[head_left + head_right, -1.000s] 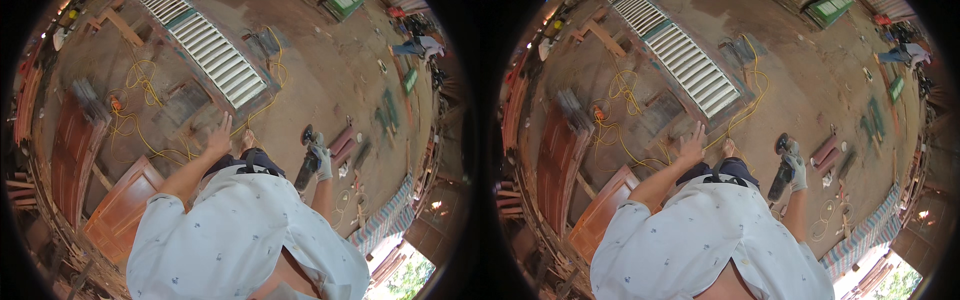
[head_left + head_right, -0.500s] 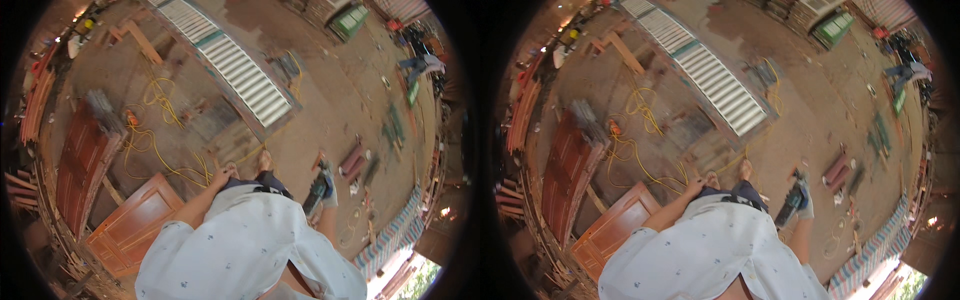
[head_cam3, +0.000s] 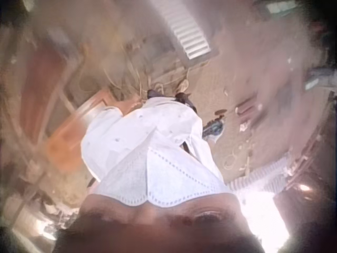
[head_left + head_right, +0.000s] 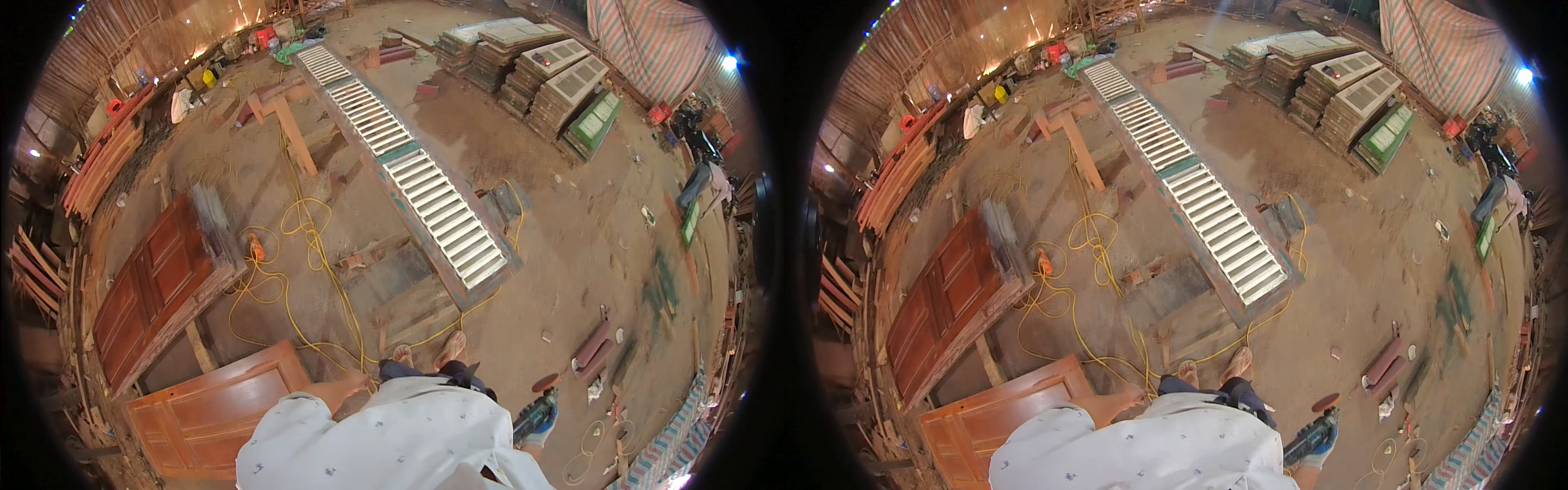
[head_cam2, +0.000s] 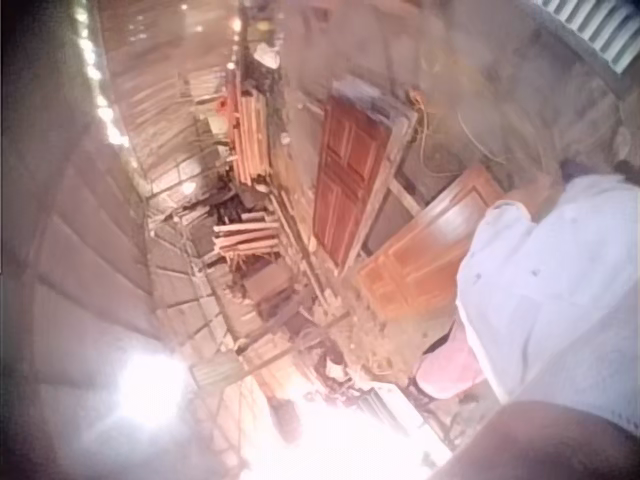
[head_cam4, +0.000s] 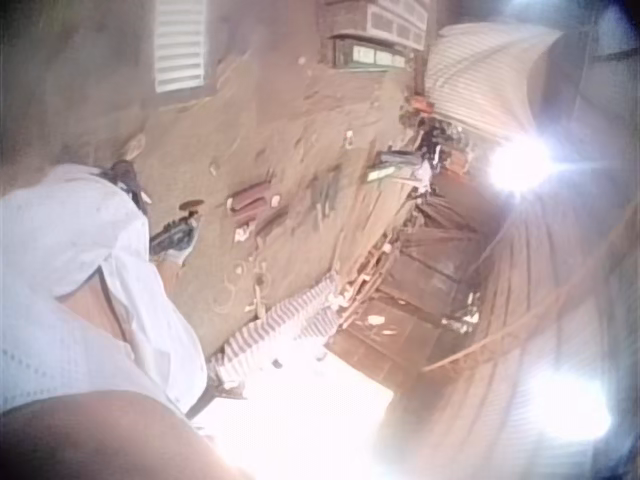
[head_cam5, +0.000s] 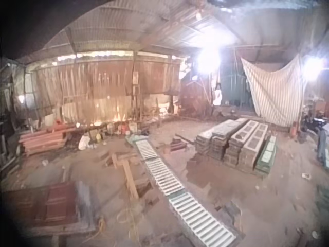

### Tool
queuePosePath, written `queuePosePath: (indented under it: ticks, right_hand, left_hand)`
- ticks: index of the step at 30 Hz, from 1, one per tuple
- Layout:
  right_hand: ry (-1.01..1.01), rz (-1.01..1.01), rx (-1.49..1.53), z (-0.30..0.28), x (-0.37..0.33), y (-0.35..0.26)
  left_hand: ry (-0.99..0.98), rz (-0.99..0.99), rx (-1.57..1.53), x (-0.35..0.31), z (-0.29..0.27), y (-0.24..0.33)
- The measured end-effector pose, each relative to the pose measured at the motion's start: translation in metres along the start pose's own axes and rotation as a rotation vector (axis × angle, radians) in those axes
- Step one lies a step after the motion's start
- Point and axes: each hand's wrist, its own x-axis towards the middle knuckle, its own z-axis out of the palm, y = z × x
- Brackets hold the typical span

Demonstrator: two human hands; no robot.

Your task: The person uses an angle grinder to sand the surface of a white wooden shutter resting on a workbench. They move the tool along the slats and frame, then reposition the shutter and continue sanding. The shutter is later placed on a stack of similar shutters.

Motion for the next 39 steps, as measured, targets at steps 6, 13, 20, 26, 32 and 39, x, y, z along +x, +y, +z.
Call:
queuePosePath:
  ticks: [6, 13, 20, 26, 32, 39]
  right_hand:
    - [0.051, -0.076, -0.034, -0.040, -0.043, -0.022]
    - [0.297, -0.149, -0.134, -0.105, -0.038, -0.024]
    - [0.246, 0.086, 0.108, -0.165, 0.001, -0.069]
    - [0.289, 0.149, 0.240, -0.209, 0.045, -0.155]
    - [0.235, 0.252, 0.243, -0.233, 0.076, -0.254]
    - [0.237, 0.334, 0.103, -0.221, 0.133, -0.331]
  left_hand:
    - [-0.125, 0.173, -0.253, -0.010, 0.049, 0.064]
    - [0.003, 0.239, -0.479, -0.003, 0.082, 0.168]
    - [0.215, 0.301, -0.478, -0.011, 0.102, 0.345]
    - [0.249, 0.253, -0.776, -0.022, 0.151, 0.451]
    - [0.689, -0.127, -0.581, -0.002, 0.164, 0.467]
    - [0.728, -0.232, -0.428, -0.075, 0.197, 0.512]
